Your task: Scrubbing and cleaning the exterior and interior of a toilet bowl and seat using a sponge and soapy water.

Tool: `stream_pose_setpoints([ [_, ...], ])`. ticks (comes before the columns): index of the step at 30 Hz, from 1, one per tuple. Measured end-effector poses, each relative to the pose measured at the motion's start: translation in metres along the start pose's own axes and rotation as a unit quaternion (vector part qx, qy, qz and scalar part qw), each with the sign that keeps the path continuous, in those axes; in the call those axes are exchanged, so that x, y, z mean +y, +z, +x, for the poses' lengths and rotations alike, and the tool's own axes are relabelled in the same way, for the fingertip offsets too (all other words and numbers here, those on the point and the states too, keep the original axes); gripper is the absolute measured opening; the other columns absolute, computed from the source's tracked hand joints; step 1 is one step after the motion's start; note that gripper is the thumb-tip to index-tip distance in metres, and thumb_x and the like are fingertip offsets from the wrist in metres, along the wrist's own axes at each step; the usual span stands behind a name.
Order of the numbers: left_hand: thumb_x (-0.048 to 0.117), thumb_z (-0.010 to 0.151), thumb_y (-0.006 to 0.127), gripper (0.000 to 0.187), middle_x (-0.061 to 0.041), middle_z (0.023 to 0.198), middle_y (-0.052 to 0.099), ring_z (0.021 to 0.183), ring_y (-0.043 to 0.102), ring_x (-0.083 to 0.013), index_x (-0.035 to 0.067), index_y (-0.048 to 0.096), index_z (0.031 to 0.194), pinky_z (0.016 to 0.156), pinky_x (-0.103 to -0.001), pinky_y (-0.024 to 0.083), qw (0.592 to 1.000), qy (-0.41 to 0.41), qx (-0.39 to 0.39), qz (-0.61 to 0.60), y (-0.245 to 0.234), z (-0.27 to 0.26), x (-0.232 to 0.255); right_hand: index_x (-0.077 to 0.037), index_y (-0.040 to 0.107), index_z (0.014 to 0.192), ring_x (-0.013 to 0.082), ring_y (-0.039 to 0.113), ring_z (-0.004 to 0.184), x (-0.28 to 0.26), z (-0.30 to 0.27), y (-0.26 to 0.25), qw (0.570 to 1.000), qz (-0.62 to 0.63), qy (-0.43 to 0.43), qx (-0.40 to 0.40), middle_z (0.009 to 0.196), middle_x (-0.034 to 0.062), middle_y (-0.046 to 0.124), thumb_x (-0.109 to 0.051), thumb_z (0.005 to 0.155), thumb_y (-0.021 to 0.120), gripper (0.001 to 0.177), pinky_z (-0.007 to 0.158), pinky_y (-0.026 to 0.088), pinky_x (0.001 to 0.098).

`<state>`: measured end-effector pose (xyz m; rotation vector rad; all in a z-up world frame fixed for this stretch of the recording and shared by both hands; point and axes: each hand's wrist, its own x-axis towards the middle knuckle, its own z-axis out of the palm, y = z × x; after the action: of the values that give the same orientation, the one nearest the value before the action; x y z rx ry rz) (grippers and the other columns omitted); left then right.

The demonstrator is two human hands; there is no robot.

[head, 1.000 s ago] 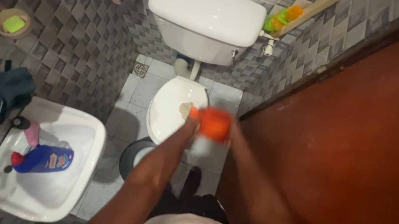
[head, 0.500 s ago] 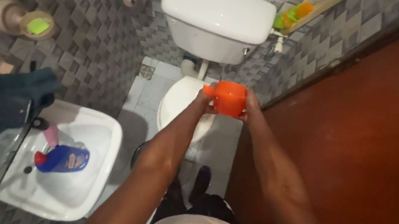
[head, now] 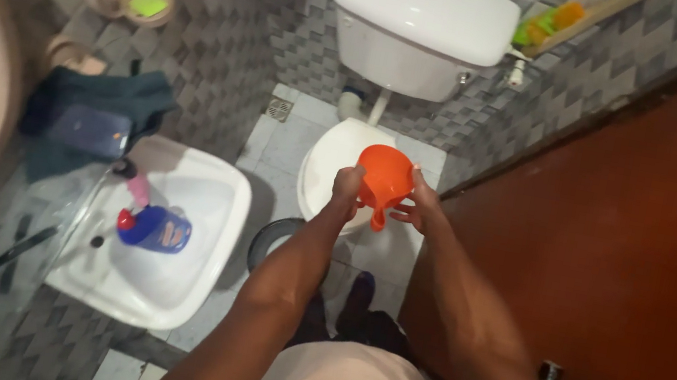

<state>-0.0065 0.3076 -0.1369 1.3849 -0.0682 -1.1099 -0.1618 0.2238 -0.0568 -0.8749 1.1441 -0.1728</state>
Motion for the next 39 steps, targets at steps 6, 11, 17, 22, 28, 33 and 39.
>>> stream_pose_setpoints([
  [6, 0.025, 0.088, 0.066, 0.065, -0.015, 0.108, 0.064, 0.084, 0.061, -0.0224, 0.009, 0.039, 0.144, 0.059, -0.041, 0.048, 0.988, 0.051, 0.112, -0.093, -0.043, 0.0, -0.029, -0.006, 0.045, 0.144, 0.0406, 0.064, 0.103, 0.044, 0.055, 0.02, 0.989, -0.149, 0.024, -0.004, 0.136, 0.0199, 0.052, -0.069, 0.087, 0.061, 0.087, 0.086, 0.056, 0.0535],
  [11, 0.022, 0.082, 0.071, 0.075, -0.018, 0.117, 0.067, 0.089, 0.066, -0.028, 0.005, 0.041, 0.149, 0.071, -0.044, 0.053, 0.984, 0.055, 0.172, 0.002, -0.068, -0.038, -0.028, 0.012, 0.063, 0.111, 0.0349, 0.073, 0.071, 0.069, 0.078, 0.037, 0.98, -0.166, 0.042, -0.105, 0.091, 0.0249, 0.07, -0.027, 0.093, 0.058, 0.044, 0.067, 0.062, 0.0479],
  [17, 0.052, 0.087, 0.077, 0.079, -0.035, 0.127, 0.063, 0.118, 0.062, -0.0463, -0.004, 0.054, 0.137, 0.099, -0.05, 0.052, 0.929, 0.138, 0.176, 0.296, -0.13, -0.009, -0.102, 0.002, 0.06, 0.075, 0.0213, 0.052, 0.051, 0.089, 0.066, 0.045, 0.934, -0.144, -0.182, -0.273, 0.067, 0.0123, 0.059, -0.004, 0.09, 0.061, 0.017, 0.046, 0.041, 0.0369],
  [22, 0.053, 0.088, 0.071, 0.073, -0.036, 0.123, 0.067, 0.117, 0.066, -0.0469, -0.005, 0.06, 0.13, 0.099, -0.05, 0.054, 0.917, 0.137, 0.192, 0.322, -0.173, -0.055, -0.11, 0.003, 0.062, 0.078, 0.0255, 0.049, 0.052, 0.095, 0.114, 0.057, 0.929, -0.32, -0.107, -0.154, 0.067, 0.0141, 0.056, -0.019, 0.087, 0.072, 0.026, 0.046, 0.039, 0.0424],
  [28, 0.046, 0.097, 0.058, 0.044, -0.026, 0.133, 0.062, 0.122, 0.058, -0.0492, 0.013, 0.076, 0.119, 0.101, -0.056, 0.048, 0.802, 0.122, 0.162, 0.562, -0.216, -0.112, -0.116, -0.016, 0.075, 0.091, 0.0334, 0.069, 0.086, 0.099, 0.151, 0.107, 0.173, -0.844, -0.452, -0.231, 0.088, 0.008, 0.072, -0.027, 0.065, 0.093, 0.034, 0.071, 0.06, 0.0452],
  [33, 0.042, 0.09, 0.066, 0.054, -0.026, 0.13, 0.065, 0.123, 0.061, -0.0437, 0.006, 0.066, 0.131, 0.103, -0.051, 0.051, 0.879, -0.039, 0.285, 0.38, -0.218, -0.167, -0.099, -0.013, 0.077, 0.084, 0.0309, 0.072, 0.089, 0.121, 0.179, 0.14, 0.073, -0.828, -0.471, -0.295, 0.089, 0.0086, 0.075, -0.028, 0.069, 0.09, 0.025, 0.079, 0.06, 0.04],
  [39, 0.049, 0.091, 0.066, 0.058, -0.023, 0.135, 0.064, 0.125, 0.062, -0.0417, 0.007, 0.067, 0.13, 0.104, -0.051, 0.052, 0.877, -0.112, 0.366, 0.29, -0.232, -0.206, -0.13, -0.004, 0.075, 0.083, 0.0291, 0.08, 0.079, 0.149, 0.158, 0.19, 0.399, -0.83, -0.257, -0.292, 0.081, 0.0118, 0.077, -0.02, 0.073, 0.084, 0.021, 0.074, 0.062, 0.0393],
])
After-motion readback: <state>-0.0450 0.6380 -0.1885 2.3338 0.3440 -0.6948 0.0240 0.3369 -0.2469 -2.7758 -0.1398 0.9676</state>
